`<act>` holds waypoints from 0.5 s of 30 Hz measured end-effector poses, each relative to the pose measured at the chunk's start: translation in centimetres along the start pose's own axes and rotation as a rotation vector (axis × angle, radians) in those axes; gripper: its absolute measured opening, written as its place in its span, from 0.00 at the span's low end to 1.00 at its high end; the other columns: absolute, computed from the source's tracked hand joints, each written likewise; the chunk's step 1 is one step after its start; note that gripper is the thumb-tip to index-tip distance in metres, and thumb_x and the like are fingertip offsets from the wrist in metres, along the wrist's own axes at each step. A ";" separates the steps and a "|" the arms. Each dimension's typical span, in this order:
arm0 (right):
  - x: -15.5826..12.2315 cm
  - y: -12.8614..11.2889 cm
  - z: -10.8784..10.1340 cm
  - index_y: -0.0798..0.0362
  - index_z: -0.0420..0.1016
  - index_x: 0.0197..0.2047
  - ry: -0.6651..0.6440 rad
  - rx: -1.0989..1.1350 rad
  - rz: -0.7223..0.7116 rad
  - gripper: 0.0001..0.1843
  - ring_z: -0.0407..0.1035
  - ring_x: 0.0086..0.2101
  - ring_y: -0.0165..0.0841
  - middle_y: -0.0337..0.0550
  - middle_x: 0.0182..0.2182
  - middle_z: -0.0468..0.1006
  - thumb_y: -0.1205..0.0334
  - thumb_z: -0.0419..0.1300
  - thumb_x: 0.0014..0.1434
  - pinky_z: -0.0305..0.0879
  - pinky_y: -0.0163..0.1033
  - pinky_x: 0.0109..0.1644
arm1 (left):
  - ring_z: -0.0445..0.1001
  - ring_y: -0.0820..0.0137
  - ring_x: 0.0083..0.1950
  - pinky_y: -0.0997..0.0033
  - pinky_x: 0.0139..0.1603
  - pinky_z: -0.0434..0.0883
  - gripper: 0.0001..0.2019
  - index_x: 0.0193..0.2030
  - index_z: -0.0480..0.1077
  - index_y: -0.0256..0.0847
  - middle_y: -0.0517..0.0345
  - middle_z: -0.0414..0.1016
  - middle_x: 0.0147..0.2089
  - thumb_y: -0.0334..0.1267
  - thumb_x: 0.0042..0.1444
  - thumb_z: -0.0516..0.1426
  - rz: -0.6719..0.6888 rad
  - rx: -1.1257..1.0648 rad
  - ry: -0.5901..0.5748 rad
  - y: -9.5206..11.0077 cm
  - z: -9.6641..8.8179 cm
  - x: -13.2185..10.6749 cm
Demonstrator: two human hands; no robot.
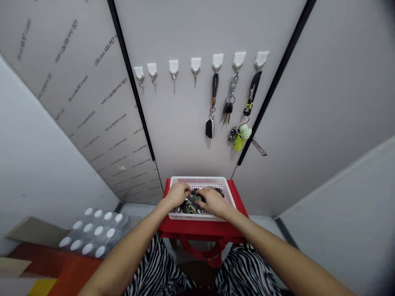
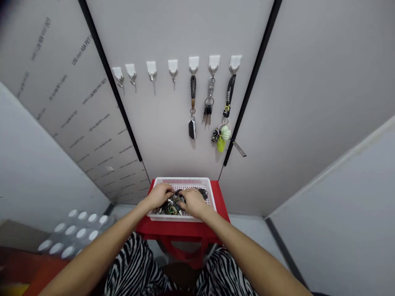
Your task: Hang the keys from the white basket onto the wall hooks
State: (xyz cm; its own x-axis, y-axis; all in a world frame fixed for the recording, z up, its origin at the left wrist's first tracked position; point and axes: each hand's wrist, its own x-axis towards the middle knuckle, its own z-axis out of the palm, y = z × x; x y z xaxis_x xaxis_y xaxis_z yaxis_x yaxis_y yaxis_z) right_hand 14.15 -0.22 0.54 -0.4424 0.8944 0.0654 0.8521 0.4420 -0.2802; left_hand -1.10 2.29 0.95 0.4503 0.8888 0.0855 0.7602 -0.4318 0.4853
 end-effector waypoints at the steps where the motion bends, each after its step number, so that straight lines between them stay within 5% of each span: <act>1: 0.1 0.1 0.1 0.53 0.65 0.36 -0.029 0.036 0.019 0.14 0.63 0.30 0.32 0.44 0.29 0.71 0.59 0.49 0.44 0.53 0.34 0.32 | 0.63 0.72 0.28 0.75 0.30 0.58 0.09 0.23 0.67 0.36 0.57 0.67 0.24 0.35 0.43 0.48 -0.027 -0.118 0.028 -0.2 0.0 0.1; 5: 0.3 0.8 -0.1 0.54 0.68 0.27 -0.018 0.130 0.080 0.10 0.63 0.25 0.30 0.42 0.23 0.71 0.64 0.47 0.45 0.54 0.33 0.29 | 0.57 0.79 0.19 0.79 0.21 0.54 0.13 0.20 0.66 0.33 0.63 0.60 0.16 0.41 0.42 0.48 -0.195 -0.617 0.114 -0.7 -0.8 0.5; 10: 0.4 0.4 -0.7 0.55 0.63 0.40 0.169 0.468 0.030 0.17 0.61 0.33 0.29 0.44 0.35 0.68 0.63 0.51 0.42 0.55 0.35 0.38 | 0.59 0.80 0.21 0.79 0.24 0.57 0.13 0.26 0.67 0.32 0.63 0.62 0.18 0.41 0.36 0.54 -0.263 -1.163 0.191 0.8 -1.8 0.9; 15: 0.7 -1.0 -1.4 0.56 0.64 0.33 0.024 0.932 0.004 0.11 0.62 0.27 0.26 0.39 0.27 0.69 0.62 0.51 0.43 0.58 0.33 0.32 | 0.60 0.81 0.21 0.79 0.24 0.58 0.13 0.27 0.66 0.33 0.63 0.62 0.19 0.40 0.34 0.56 -0.259 -1.397 0.204 3.1 -2.5 1.4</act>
State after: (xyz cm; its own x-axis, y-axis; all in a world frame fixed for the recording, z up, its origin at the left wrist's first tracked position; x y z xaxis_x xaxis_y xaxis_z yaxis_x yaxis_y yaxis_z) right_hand 13.39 0.05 2.20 -0.4252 0.9015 0.0803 0.2802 0.2154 -0.9355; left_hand 0.72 2.58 4.76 0.2082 0.9753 -0.0732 -0.3190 0.1385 0.9376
